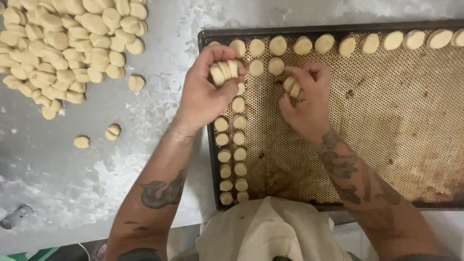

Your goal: The person is arranging small, pre-cut pieces of dough into neat rows on a perforated baking tray in a bakery.

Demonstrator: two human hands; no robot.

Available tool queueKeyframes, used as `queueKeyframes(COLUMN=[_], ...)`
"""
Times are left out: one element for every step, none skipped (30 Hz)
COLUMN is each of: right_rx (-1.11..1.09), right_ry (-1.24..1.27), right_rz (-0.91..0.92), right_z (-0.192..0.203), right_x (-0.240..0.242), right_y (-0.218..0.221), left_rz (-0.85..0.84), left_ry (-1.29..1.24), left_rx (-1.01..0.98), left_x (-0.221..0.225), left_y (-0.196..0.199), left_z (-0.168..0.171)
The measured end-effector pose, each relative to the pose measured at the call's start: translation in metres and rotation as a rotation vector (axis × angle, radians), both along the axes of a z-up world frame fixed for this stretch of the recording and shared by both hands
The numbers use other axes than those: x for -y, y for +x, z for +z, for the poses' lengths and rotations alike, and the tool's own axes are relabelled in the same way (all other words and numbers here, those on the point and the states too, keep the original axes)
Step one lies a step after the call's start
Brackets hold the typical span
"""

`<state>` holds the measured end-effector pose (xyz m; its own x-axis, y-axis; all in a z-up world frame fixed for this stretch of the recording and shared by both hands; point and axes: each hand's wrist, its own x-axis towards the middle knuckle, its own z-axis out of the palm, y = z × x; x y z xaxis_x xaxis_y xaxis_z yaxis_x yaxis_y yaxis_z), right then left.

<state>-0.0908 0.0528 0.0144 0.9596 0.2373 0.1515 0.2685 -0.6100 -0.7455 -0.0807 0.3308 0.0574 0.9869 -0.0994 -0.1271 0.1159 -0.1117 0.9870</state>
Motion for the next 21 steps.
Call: queueKeyframes(right_rx=[-0.074, -0.074, -0.046, -0.017, -0.018, -0.013, -0.009, -0.008, 0.043, 0.090, 0.088, 0.114, 0.139, 0.139, 0.109, 0.080, 0.079, -0.001, -0.080, -0.085, -0.149], right_ry=[-0.071, -0.070, -0.045, -0.022, -0.022, -0.025, -0.028, -0.028, -0.032, -0.035, -0.034, -0.053, -0.073, -0.073, -0.040, -0.006, -0.006, -0.066, -0.126, -0.127, -0.151], right_rz=[-0.010, -0.010, -0.003, 0.003, 0.003, 0.000, -0.003, -0.002, 0.015, 0.033, 0.035, 0.039, 0.042, 0.040, 0.045, 0.050, 0.046, 0.044, 0.042, 0.041, 0.054], right_z=[-0.004, -0.010, -0.016, -0.022, -0.024, -0.026, -0.028, -0.037, -0.047, -0.056, -0.058, -0.060, -0.062, -0.054, -0.046, -0.038, -0.026, -0.014, -0.002, 0.001, 0.005], right_x=[0.002, 0.004, 0.005, 0.006, 0.004, 0.003, 0.001, 0.001, 0.001, 0.001, 0.002, 0.003, 0.004, 0.003, 0.002, 0.001, 0.003, 0.005, 0.008, 0.011, 0.014], right_y=[-0.006, -0.008, -0.009, -0.011, -0.012, -0.013, -0.014, -0.014, -0.013, -0.013, -0.015, -0.015, -0.016, -0.015, -0.015, -0.014, -0.015, -0.018, -0.020, -0.024, -0.028], left_rz=[0.010, 0.011, 0.028, 0.044, 0.044, 0.019, -0.007, -0.005, -0.045, -0.086, -0.086, -0.017, 0.055, 0.052, 0.028, 0.002, -0.002, -0.081, -0.153, -0.155, -0.134], left_ry=[-0.176, -0.175, -0.198, -0.221, -0.221, 0.075, 0.372, 0.372, 0.623, 0.873, 0.874, 1.000, 1.124, 1.124, 1.050, 0.975, 0.975, 0.717, 0.456, 0.455, 0.324], left_rx=[-0.154, -0.155, -0.042, 0.071, 0.070, 0.140, 0.207, 0.207, 0.351, 0.492, 0.489, 0.611, 0.733, 0.734, 0.685, 0.635, 0.636, 0.409, 0.182, 0.178, 0.108], left_x=[-0.005, -0.002, 0.001, 0.004, 0.013, 0.023, 0.032, 0.038, 0.044, 0.049, 0.051, 0.053, 0.056, 0.056, 0.056, 0.056, 0.046, 0.038, 0.029, 0.022, 0.015], left_y=[0.000, -0.005, -0.009, -0.014, -0.019, -0.024, -0.030, -0.032, -0.033, -0.037, -0.037, -0.035, -0.034, -0.035, -0.036, -0.037, -0.033, -0.032, -0.030, -0.032, -0.034], left_z=[0.006, -0.009, -0.024, -0.039, -0.045, -0.051, -0.056, -0.076, -0.096, -0.116, -0.118, -0.120, -0.122, -0.114, -0.106, -0.099, -0.066, -0.033, -0.001, 0.001, 0.004])
